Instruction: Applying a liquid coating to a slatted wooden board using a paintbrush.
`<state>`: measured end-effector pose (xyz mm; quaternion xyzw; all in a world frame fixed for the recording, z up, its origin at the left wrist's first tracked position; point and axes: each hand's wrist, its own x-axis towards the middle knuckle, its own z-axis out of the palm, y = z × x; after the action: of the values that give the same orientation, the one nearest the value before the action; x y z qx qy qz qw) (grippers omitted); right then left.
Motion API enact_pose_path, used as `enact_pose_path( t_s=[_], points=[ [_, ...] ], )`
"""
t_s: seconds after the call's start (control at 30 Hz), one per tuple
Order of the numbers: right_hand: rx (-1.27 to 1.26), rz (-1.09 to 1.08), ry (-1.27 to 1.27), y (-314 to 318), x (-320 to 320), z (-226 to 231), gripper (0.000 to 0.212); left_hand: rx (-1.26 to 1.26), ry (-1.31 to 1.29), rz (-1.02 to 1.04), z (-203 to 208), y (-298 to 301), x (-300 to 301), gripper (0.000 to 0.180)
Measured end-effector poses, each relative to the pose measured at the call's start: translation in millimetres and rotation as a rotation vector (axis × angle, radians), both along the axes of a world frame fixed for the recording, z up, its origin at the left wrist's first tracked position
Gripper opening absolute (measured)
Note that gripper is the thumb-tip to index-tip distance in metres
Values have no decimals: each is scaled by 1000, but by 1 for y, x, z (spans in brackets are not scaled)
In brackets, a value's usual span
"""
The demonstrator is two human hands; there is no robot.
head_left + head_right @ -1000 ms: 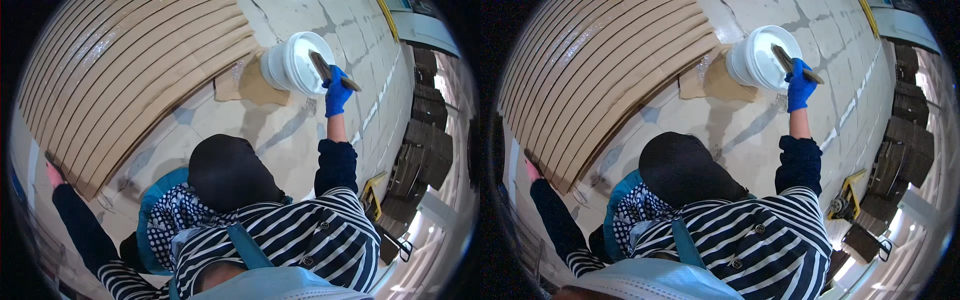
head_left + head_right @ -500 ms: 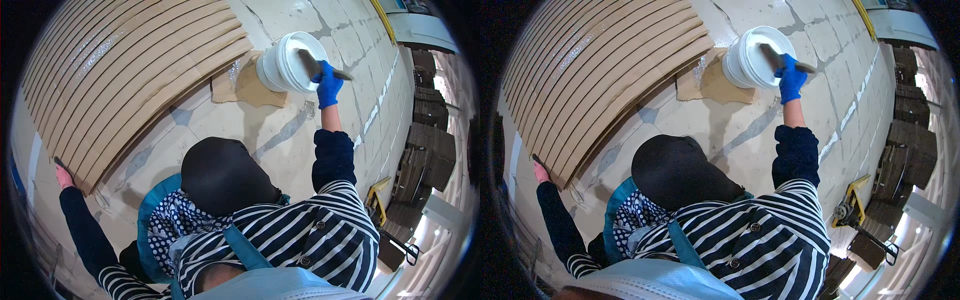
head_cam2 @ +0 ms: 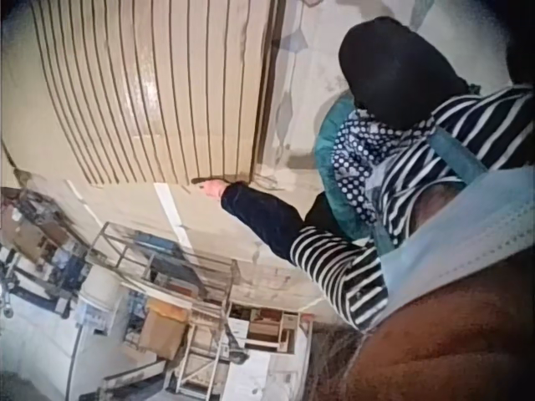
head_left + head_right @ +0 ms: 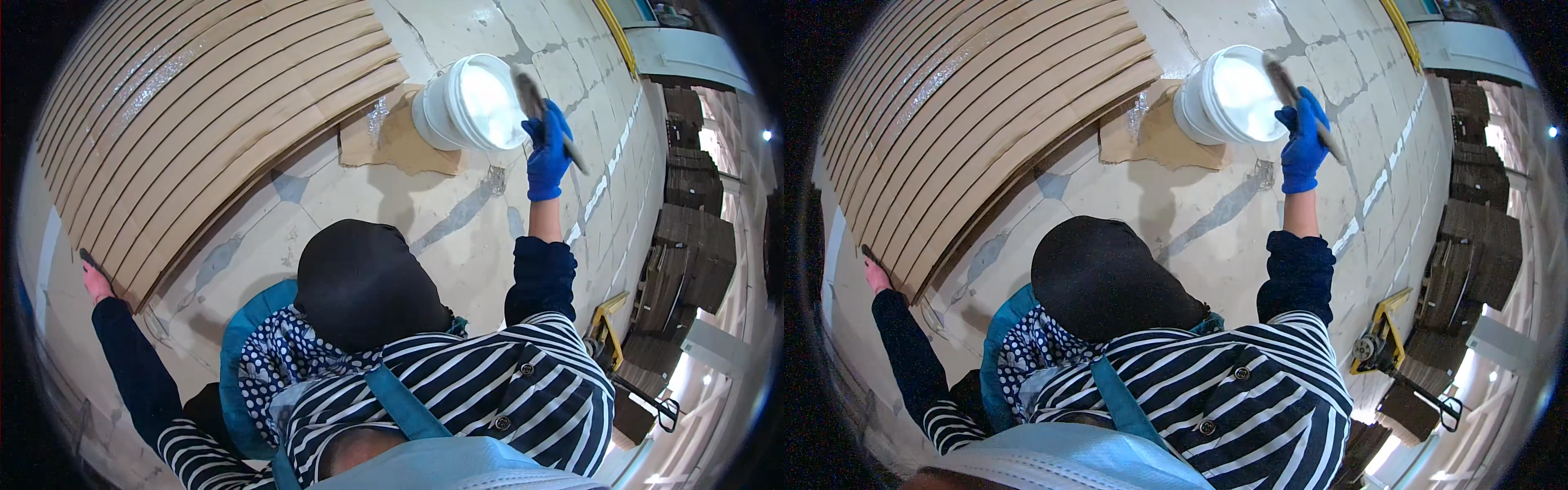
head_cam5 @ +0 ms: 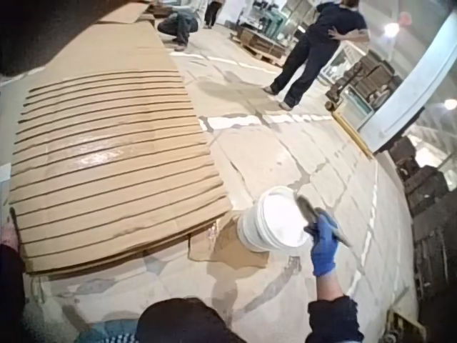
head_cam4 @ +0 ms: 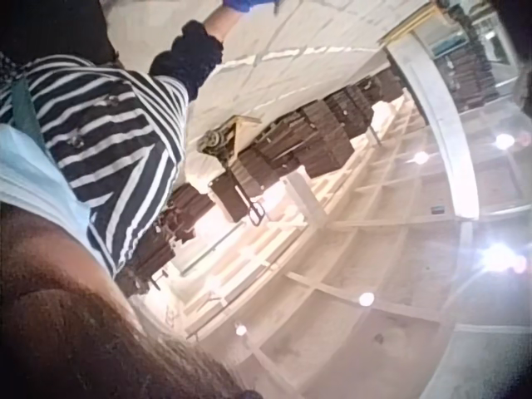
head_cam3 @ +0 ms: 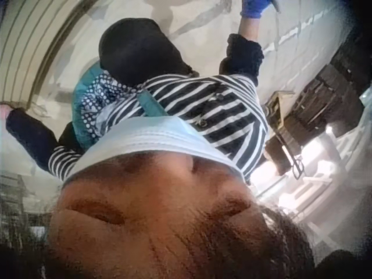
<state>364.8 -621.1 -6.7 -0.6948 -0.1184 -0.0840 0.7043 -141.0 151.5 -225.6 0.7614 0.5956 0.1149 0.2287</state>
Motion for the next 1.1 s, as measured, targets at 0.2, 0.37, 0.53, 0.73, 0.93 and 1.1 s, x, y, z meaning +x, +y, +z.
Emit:
enact_pose_path(
  t_s=[0.2, 0.37, 0.53, 0.73, 0.93, 1.1],
  points=[
    [-1235, -21, -804, 19, -4, -17, 28, 289, 586, -257, -20, 23, -10, 39],
    [-1304, 81, -706, -1, 0, -24, 33, -37, 310, -117, -24, 31, -14, 42],
    [-1441, 65, -810, -6, -3, -4, 34, 25, 282, -112, -18, 13, -6, 44],
    [-894, -167, -803, 5, -5, 3, 24, -56, 107, 67, -22, 12, -5, 56],
    [590, -85, 285, -37, 16, -16, 21, -20, 103, 41, -21, 13, -8, 61],
    [815, 87, 608, -63, 41, -47, 29, 244, 19, -59, -11, -4, 2, 52]
  ],
)
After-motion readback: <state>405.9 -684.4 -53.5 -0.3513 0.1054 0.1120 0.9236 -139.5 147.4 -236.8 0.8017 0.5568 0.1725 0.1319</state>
